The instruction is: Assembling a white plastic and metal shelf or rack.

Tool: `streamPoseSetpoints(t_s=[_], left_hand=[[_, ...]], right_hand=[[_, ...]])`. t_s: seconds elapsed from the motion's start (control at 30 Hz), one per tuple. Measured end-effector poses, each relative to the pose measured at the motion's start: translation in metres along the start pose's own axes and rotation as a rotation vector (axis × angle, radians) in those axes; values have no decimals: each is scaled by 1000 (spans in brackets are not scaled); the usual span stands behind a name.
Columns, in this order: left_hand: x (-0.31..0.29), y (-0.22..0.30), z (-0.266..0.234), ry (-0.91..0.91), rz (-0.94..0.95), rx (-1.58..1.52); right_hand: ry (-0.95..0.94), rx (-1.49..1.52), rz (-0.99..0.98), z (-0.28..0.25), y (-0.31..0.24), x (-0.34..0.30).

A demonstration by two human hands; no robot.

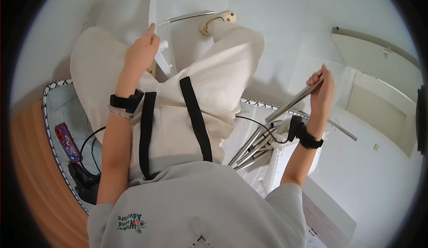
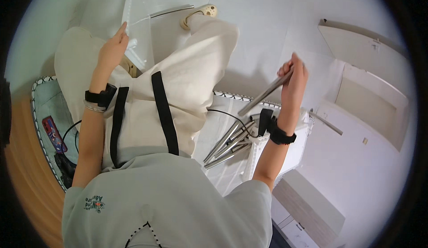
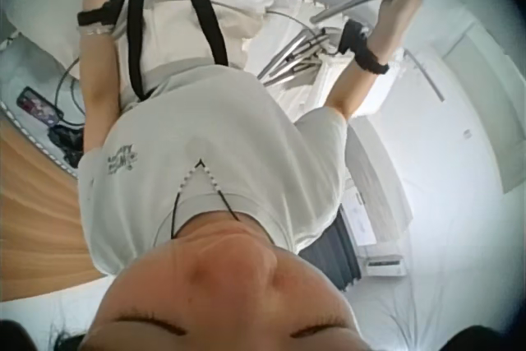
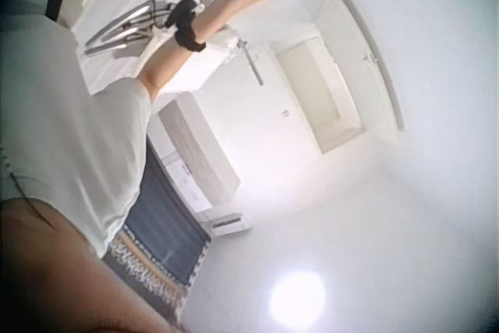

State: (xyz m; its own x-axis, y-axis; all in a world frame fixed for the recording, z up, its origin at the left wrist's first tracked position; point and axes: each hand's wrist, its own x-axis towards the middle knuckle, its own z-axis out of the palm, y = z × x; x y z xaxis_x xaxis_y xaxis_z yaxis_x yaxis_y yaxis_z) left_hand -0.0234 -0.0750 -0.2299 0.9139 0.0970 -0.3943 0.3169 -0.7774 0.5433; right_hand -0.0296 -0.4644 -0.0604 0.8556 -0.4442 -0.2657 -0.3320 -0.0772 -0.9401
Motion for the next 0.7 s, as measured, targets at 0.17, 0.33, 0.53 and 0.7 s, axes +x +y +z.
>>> streamPoseSetpoints(t_s=[0.17,0.33,0.53,0.7], left_hand=[[-2,-2,6,21,17,-30],[-5,12,8,6,42,53],[-6,14,4,-49,-10,36],[-5,15,7,-31,8,30]], right_hand=[[226,-245,178,-99,105,-34],[303,-417,446,-151,213,-97],[196,-1247,439,-208,345,-127],[171,-1270,457,-200,326,-126]])
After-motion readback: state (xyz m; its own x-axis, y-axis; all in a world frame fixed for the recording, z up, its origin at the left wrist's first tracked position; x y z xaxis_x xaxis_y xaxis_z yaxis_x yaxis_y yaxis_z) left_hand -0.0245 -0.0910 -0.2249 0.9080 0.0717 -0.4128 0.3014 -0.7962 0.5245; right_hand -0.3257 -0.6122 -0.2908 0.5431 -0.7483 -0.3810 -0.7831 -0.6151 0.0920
